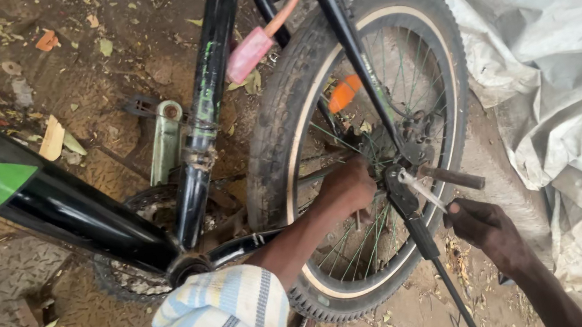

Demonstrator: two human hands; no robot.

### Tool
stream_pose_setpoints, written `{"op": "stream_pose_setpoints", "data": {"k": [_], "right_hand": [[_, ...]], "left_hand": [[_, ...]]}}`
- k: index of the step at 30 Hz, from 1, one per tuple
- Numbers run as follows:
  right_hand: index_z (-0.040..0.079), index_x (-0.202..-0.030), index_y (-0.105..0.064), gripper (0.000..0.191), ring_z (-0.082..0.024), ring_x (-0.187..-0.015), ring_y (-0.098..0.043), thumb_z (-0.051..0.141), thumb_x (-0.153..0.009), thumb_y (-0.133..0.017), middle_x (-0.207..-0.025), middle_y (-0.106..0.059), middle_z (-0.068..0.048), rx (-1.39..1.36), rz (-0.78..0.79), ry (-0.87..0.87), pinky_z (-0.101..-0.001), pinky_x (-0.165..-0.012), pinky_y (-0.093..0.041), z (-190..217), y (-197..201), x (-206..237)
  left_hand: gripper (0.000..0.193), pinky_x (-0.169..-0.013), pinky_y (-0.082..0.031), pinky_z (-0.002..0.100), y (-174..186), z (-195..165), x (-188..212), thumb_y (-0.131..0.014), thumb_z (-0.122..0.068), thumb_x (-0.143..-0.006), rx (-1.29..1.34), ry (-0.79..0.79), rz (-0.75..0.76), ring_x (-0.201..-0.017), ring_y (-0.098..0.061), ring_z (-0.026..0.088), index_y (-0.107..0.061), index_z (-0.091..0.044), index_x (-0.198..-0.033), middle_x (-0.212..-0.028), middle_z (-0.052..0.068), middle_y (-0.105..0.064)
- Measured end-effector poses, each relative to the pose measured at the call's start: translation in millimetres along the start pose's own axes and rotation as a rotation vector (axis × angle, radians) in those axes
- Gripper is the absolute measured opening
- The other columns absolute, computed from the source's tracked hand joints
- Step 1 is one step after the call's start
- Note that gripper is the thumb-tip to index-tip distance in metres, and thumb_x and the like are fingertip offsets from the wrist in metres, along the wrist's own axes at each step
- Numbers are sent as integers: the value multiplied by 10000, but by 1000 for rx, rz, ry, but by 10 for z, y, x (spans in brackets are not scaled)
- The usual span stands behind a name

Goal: The person works on the rear wheel hub of a bicycle, using a wrench to loosen and turn the axle nut while steadying the wheel with the other hand. They briefly pick up small hardware from the ground and resume turning the wrench on the hub, working around the wheel's dropout area.

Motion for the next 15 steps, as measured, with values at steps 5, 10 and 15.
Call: {"op": "stream_pose_setpoints", "data": {"k": [5,10,15], "right_hand": [[34,-961,-771,510,-100,-741,-626,512,-932,-597,-787,-699,-27,127,-93,-92,-218,-798,-532,92,76,19],[27,-989,-738,452,-85,-706,-514,458,-929,-620,-785,-625,1,-94,-126,-84,-256,-651,-422,79,84,67],[2,-924,-702,482,-104,-607,-358,473,-984,-619,-660,-441,16,-38,-76,-60,-283,-554,-274,-26,17,65]], "left_hand": [[276,-551,-659,397,-46,141,-110,-513,5,-925,312,-43,45,-769,-725,355,-591,46,-1187,-956,184,-646],[145,-645,-564,499,12,65,-98,-554,-4,-888,-456,-458,-405,-750,-712,381,-684,34,-839,-794,243,-701],[190,-701,-571,509,-15,126,-160,-509,24,-894,-417,-411,-369,-751,-721,377,-680,17,-810,-776,254,-693]]}}
Point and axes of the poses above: each hand's wrist, its own x-axis away from the middle knuckle, its own y-axis out of the back of the hand, z = x × y, the point moved 4 cm from there along -x, towards the middle knuckle
